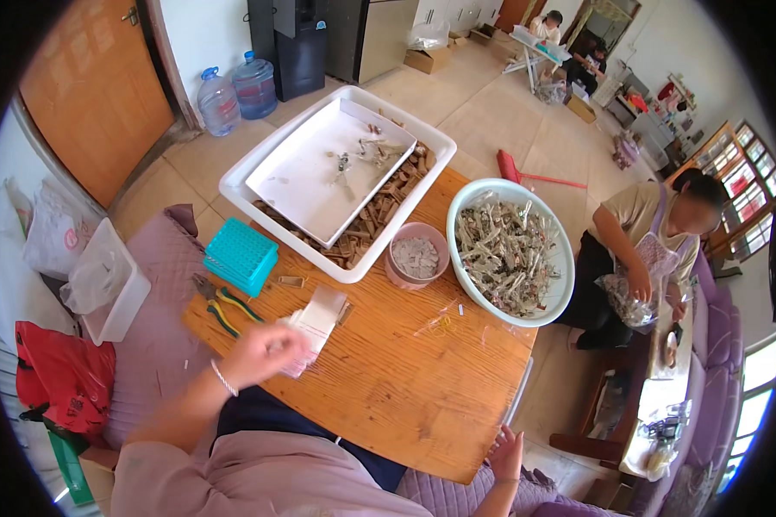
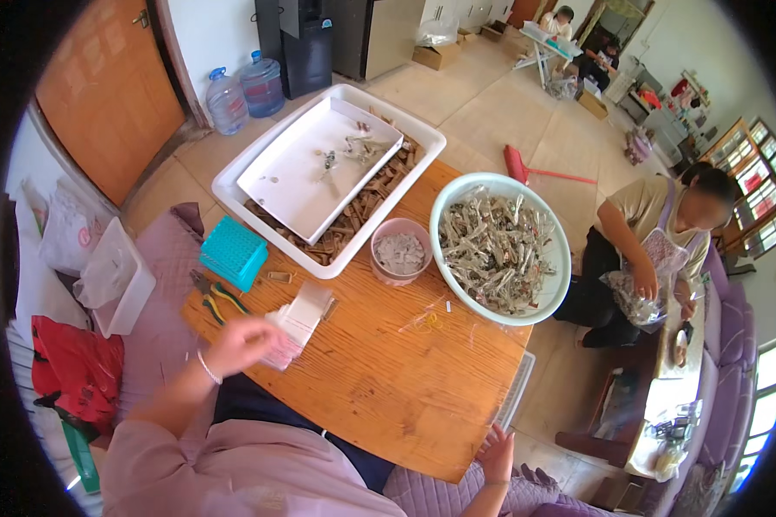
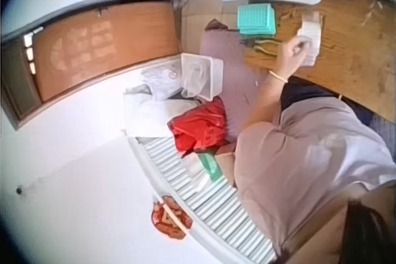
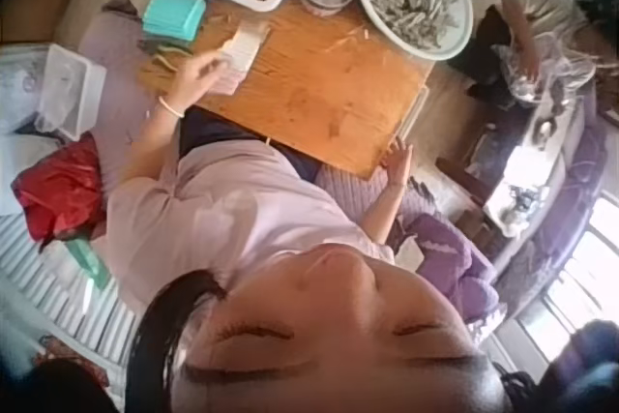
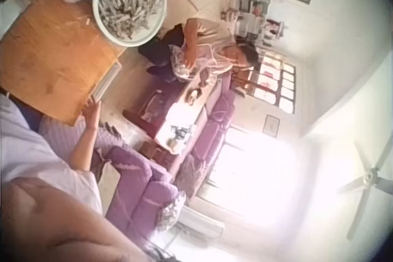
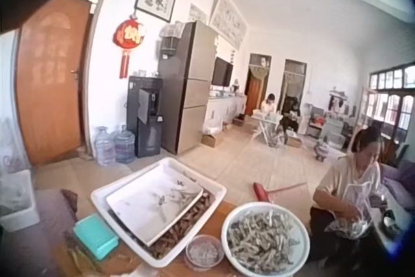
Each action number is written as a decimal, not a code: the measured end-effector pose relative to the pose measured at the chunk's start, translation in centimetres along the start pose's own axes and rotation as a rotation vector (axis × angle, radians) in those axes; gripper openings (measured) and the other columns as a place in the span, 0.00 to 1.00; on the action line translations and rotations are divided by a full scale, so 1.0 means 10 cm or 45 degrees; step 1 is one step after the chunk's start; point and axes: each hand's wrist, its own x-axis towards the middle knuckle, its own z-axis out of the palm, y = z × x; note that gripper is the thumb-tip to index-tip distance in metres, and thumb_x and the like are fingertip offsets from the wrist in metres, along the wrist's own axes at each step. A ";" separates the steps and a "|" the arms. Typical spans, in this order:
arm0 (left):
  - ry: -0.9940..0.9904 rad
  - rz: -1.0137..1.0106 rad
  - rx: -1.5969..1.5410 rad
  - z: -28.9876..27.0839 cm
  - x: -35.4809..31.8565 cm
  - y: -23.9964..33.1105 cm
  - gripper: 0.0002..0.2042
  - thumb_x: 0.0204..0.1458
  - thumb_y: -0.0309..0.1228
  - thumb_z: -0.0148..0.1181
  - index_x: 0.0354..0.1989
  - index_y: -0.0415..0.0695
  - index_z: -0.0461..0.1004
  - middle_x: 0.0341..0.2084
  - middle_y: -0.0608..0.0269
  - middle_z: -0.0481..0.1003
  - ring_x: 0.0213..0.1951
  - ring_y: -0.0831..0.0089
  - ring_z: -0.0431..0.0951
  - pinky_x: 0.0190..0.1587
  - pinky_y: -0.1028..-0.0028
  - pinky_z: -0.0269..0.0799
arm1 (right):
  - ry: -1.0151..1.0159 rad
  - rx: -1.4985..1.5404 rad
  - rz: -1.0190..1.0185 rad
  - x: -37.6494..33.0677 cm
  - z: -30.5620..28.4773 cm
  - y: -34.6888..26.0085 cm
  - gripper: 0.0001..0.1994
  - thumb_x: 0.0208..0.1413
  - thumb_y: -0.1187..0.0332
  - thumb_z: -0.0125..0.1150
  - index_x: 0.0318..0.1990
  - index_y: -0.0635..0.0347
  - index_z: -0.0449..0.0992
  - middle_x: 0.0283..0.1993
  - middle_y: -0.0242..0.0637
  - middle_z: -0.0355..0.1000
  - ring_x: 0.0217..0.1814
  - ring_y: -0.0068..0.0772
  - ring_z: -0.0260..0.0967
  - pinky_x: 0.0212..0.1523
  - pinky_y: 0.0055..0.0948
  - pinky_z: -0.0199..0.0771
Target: Manually assembling small metal components onto brown plastic strips.
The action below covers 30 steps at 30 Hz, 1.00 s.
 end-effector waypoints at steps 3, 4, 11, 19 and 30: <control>0.132 0.181 0.116 -0.41 0.47 0.14 0.04 0.52 0.22 0.56 0.34 0.38 0.76 0.31 0.61 0.78 0.33 0.77 0.77 0.36 0.77 0.72 | 0.177 -0.624 -0.090 -0.25 0.49 0.12 0.20 0.64 0.53 0.43 0.54 0.59 0.67 0.43 0.33 0.72 0.43 0.25 0.66 0.44 0.27 0.68; 0.182 0.244 0.192 -0.49 0.68 0.12 0.05 0.52 0.25 0.57 0.35 0.39 0.76 0.31 0.59 0.78 0.32 0.73 0.78 0.36 0.75 0.73 | 0.264 -0.953 -0.265 -0.31 0.50 0.27 0.18 0.64 0.57 0.45 0.52 0.61 0.68 0.43 0.31 0.71 0.44 0.22 0.64 0.46 0.25 0.65; -0.222 -0.161 1.270 -0.11 1.84 0.05 0.18 0.44 0.47 0.63 0.30 0.42 0.79 0.31 0.52 0.78 0.36 0.57 0.79 0.39 0.62 0.74 | 0.522 -0.741 -0.297 -0.34 0.77 0.48 0.18 0.64 0.61 0.47 0.54 0.67 0.69 0.47 0.35 0.71 0.48 0.25 0.65 0.51 0.26 0.65; 0.127 0.323 1.054 -0.08 1.79 0.47 0.06 0.43 0.30 0.55 0.26 0.42 0.76 0.24 0.53 0.77 0.29 0.54 0.78 0.33 0.61 0.75 | 0.789 -1.107 -0.521 -0.47 0.07 0.44 0.13 0.55 0.75 0.56 0.49 0.61 0.71 0.39 0.33 0.71 0.40 0.21 0.67 0.42 0.23 0.69; 0.025 0.752 1.012 -0.09 -0.40 1.53 0.06 0.43 0.25 0.57 0.22 0.45 0.64 0.16 0.63 0.64 0.18 0.65 0.69 0.20 0.67 0.66 | 0.779 -1.410 -0.915 -0.67 1.81 -0.35 0.13 0.62 0.67 0.47 0.29 0.62 0.75 0.16 0.34 0.67 0.16 0.19 0.62 0.20 0.26 0.61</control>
